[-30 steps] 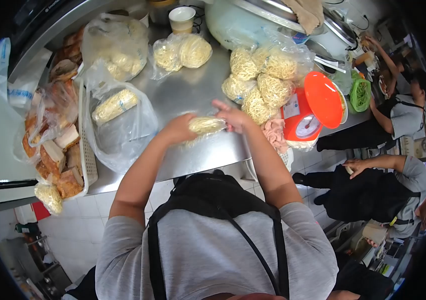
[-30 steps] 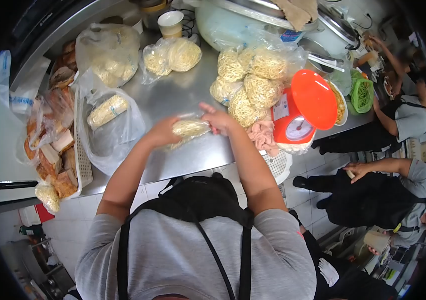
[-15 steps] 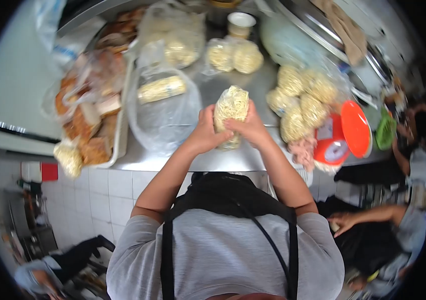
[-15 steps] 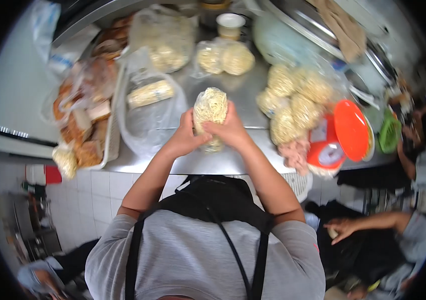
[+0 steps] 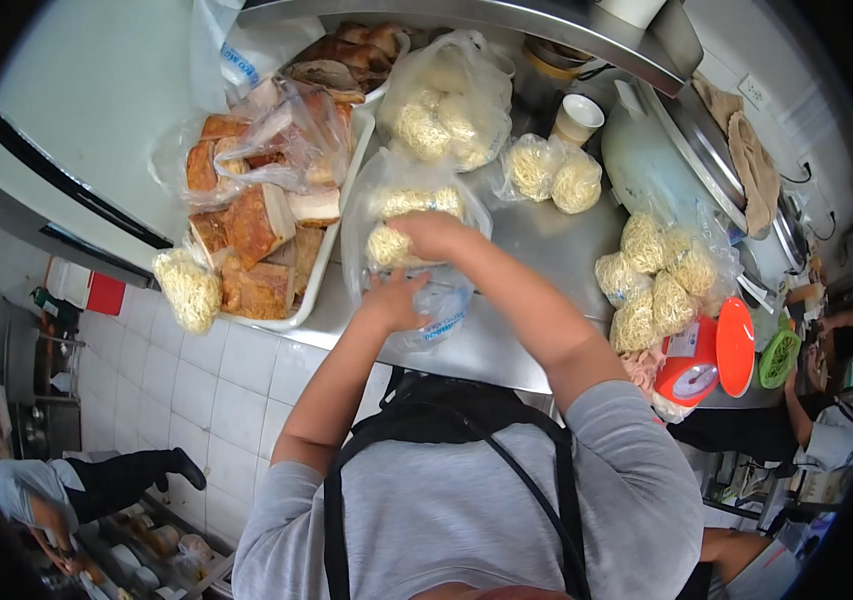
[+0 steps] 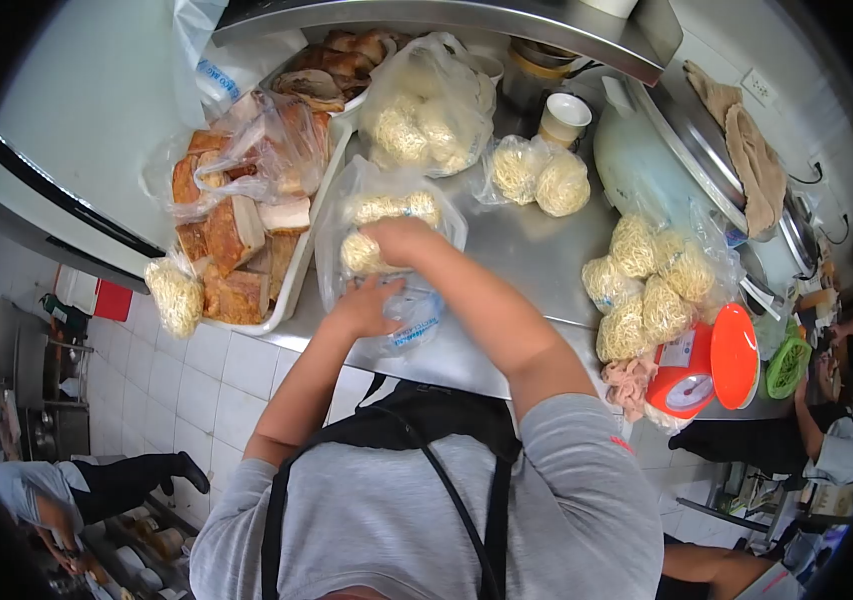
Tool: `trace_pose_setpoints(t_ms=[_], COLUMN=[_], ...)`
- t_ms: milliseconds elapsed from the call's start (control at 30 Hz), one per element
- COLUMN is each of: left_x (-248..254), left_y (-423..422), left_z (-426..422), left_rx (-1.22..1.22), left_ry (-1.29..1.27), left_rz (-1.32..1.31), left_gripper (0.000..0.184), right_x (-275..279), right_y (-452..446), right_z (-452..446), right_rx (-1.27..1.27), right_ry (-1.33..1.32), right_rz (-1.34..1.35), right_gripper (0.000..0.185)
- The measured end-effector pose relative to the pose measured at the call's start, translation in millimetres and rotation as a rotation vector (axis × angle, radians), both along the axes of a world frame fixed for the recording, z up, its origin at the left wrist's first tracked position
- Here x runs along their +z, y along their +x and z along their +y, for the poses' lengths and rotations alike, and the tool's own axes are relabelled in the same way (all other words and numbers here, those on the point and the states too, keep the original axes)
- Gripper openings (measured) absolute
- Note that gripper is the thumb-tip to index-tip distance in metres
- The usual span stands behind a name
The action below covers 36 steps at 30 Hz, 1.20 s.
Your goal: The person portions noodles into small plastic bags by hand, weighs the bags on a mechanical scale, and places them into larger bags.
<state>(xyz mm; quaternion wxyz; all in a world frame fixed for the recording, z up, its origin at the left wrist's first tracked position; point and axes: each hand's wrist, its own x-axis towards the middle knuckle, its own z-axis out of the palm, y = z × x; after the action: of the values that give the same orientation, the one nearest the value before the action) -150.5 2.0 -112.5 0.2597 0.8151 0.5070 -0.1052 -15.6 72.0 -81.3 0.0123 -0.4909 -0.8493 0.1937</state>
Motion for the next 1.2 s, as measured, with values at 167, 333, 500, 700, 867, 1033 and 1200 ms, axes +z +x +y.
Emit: trace_pose_setpoints(t_ms=[167,333,500,700,867,1033,1200], left_x=[14,16,15,24,14,10,30], left_y=[-4,-5,-4,6,9,7,-6], left_z=[1,0,2,1,2,-3,11], left_rx=[-0.151,-0.185,-0.170,-0.151,-0.131,-0.143,-0.168], left_ry=[-0.078,-0.137,-0.130,-0.131,-0.128,-0.024,-0.088], left_rz=[0.151,0.151,0.129,0.124,0.116,0.118,-0.182], left_gripper=[0.077,0.078,0.079,0.080,0.082,0.077,0.074], right_x=[-30,-54,-24,12,-24,-41,-18], right_y=[-14,-14,37,177,206,221,242], right_z=[19,24,22,38,37,-11,-100], right_rx=[-0.022,0.015,-0.185,-0.968,-0.862,-0.763,-0.669], right_ry=[0.198,0.604,0.786,0.766,0.172,0.290,0.500], right_rz=[0.042,0.216,0.370,-0.180,-0.539,-0.401,-0.110], right_gripper=[0.034,0.020,0.017,0.034,0.036,0.025,0.021])
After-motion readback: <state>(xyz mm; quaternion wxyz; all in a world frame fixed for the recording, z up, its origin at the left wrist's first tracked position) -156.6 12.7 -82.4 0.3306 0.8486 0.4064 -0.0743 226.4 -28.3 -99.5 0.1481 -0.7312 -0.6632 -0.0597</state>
